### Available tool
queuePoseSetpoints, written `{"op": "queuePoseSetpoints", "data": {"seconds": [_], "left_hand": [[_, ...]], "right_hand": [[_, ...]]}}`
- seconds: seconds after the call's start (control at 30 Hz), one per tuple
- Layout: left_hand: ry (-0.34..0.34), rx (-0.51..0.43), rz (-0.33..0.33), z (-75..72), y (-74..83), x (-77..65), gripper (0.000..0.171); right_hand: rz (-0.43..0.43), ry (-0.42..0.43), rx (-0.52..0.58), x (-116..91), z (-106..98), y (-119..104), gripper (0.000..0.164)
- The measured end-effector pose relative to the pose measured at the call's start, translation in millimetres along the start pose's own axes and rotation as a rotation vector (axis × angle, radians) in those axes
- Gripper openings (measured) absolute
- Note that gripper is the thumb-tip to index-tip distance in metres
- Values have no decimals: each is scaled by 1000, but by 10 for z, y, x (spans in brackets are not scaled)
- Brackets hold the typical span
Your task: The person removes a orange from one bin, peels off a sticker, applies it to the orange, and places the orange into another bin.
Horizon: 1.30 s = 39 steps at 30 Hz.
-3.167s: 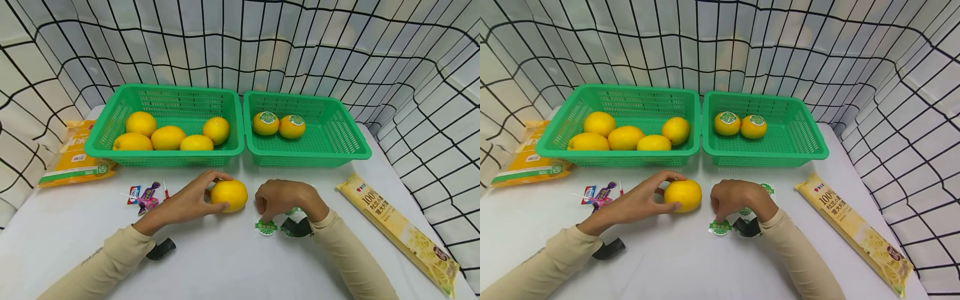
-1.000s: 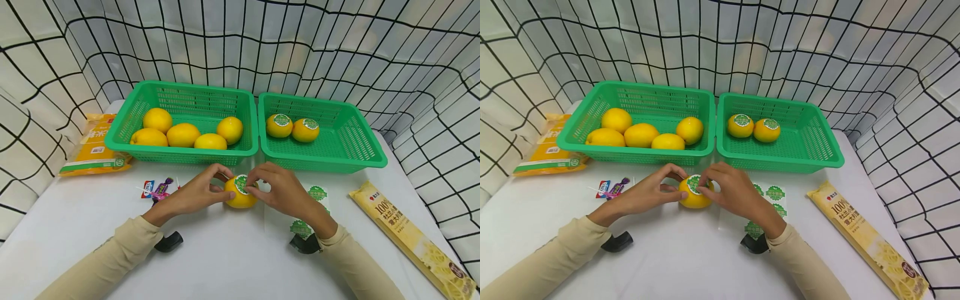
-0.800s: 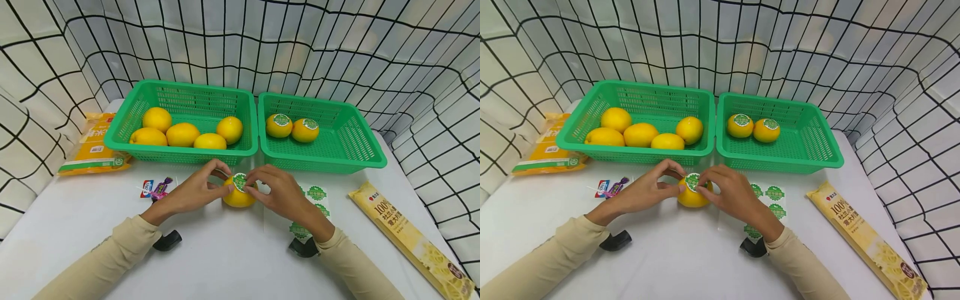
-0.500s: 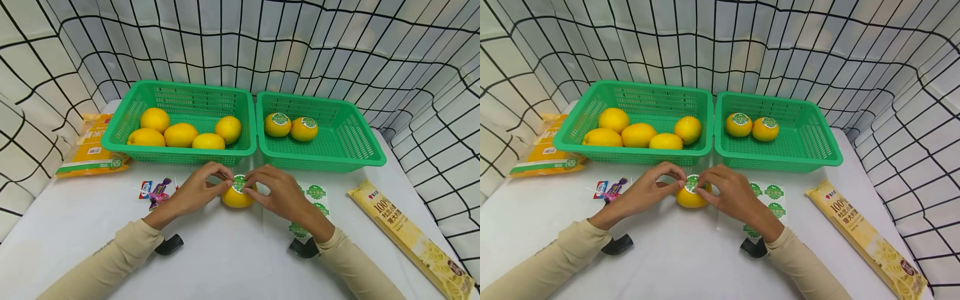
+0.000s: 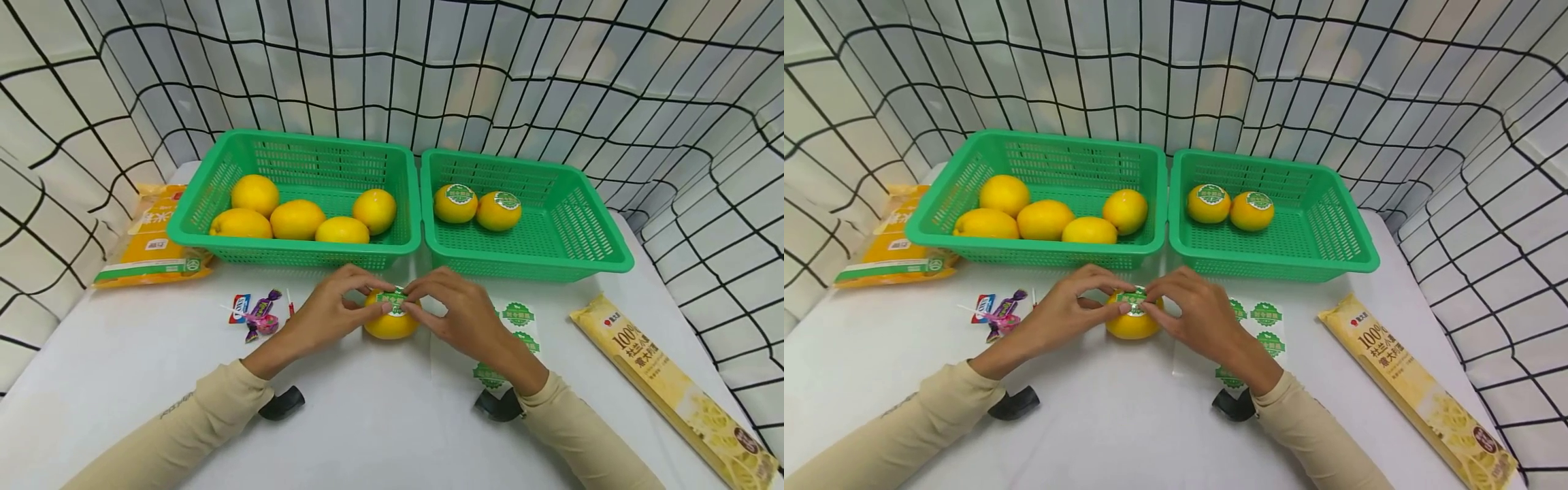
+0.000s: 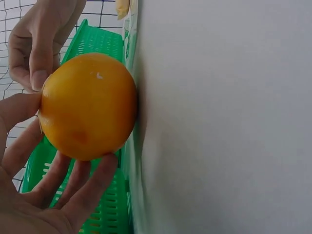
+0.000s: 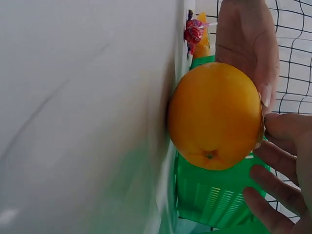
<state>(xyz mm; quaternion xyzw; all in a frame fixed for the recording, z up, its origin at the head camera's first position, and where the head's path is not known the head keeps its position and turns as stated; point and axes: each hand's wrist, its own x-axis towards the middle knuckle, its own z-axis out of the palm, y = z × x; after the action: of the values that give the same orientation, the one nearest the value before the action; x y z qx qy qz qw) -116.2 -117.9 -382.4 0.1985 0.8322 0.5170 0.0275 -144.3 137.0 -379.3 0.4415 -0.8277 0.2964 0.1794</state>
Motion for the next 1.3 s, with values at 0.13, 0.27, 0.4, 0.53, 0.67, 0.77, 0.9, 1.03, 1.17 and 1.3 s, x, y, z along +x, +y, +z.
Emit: {"op": "queuePoseSetpoints", "data": {"seconds": [0.13,0.27,0.4,0.53,0.67,0.77,0.9,1.03,1.17,1.3], "left_hand": [[18,3,-15,-23,3,-5,28],[19,-52,-68,-56,-11,-3,24],[19,-134,-171,-56,-15,0,19],[29,-158,-209,-44,-10,3,18],[20,-150,-173,-56,-15,4,18],[-5,-141,-146,-87,-24,6,18],[-19,-135,-118,-98,-35,11,19],[-6,-129,-114,-87,-24,9,15],[-8,-119,-137,-87,-13,10,14],[-40,-107,-162,-106,-27,-6,25]], "right_hand": [[-32,10,-66,3,-15,3,10],[-105,0,-151,8,-4,-16,9],[-128,-6,-155,12,16,-36,7],[-95,-3,-55,6,52,-38,11],[-57,16,14,-9,95,-26,13],[-25,36,38,-18,122,-19,12],[18,46,62,-21,139,-19,12],[17,60,-7,-6,98,-38,12],[-37,76,-141,9,57,-76,10],[-107,63,-257,11,59,-121,13]]}}
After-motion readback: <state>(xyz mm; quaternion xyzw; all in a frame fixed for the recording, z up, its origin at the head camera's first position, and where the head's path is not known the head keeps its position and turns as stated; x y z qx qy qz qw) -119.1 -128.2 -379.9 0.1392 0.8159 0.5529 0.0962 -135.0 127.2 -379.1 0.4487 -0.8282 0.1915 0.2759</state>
